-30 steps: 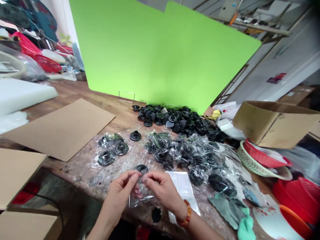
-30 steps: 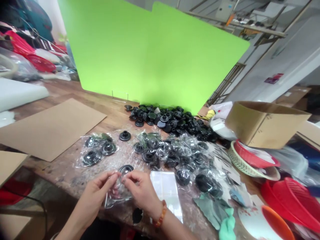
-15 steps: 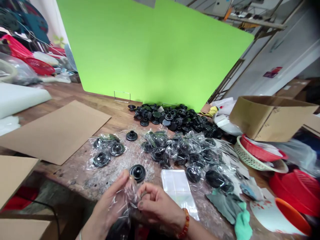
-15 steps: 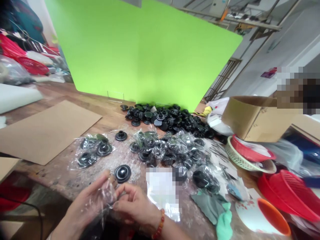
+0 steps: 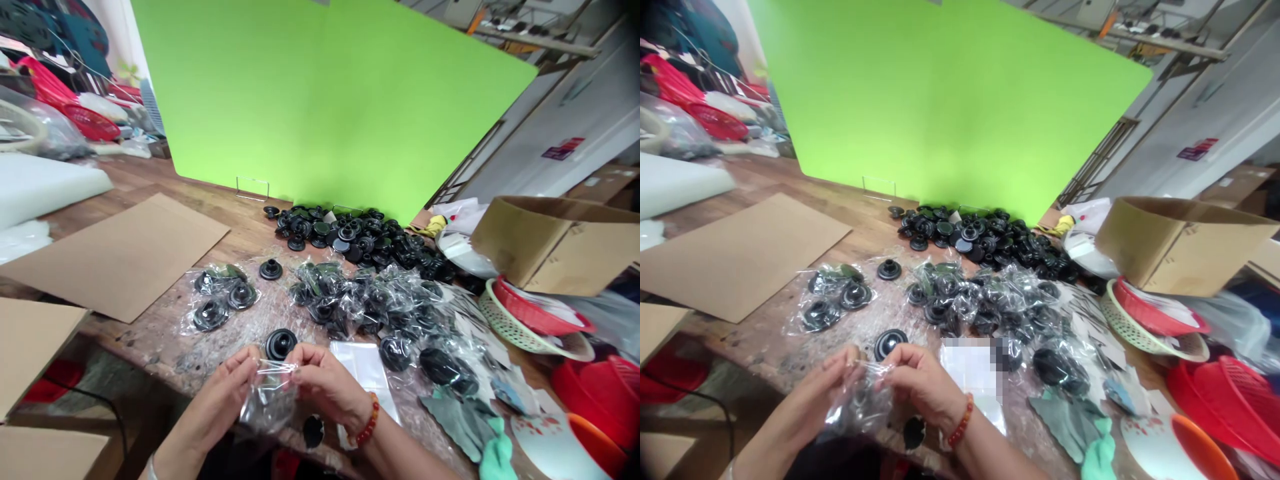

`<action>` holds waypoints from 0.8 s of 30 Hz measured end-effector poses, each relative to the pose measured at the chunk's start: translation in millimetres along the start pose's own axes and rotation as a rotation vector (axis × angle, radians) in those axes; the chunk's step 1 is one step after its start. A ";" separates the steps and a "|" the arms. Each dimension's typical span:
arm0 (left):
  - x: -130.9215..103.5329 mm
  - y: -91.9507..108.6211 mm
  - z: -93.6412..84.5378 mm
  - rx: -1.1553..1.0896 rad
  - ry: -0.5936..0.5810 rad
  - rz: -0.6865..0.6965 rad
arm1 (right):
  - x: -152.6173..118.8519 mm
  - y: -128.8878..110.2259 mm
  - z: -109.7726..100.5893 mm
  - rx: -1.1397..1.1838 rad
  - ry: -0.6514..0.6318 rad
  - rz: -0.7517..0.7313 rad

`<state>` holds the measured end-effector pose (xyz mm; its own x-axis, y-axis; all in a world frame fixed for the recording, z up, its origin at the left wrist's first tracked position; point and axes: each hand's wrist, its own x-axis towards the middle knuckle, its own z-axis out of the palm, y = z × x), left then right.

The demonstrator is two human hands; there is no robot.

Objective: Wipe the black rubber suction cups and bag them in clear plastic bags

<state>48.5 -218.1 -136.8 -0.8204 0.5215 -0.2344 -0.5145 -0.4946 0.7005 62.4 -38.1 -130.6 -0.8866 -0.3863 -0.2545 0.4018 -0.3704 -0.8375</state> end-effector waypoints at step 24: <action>3.6 8.7 14.7 0.965 0.113 0.413 | 28.0 -47.3 4.2 -0.590 0.386 -0.278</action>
<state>44.7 -210.4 -121.7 -0.9306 0.3465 0.1182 0.1862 0.1699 0.9677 19.5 -35.0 -96.1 -0.9983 0.0185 -0.0561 0.0582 0.1442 -0.9878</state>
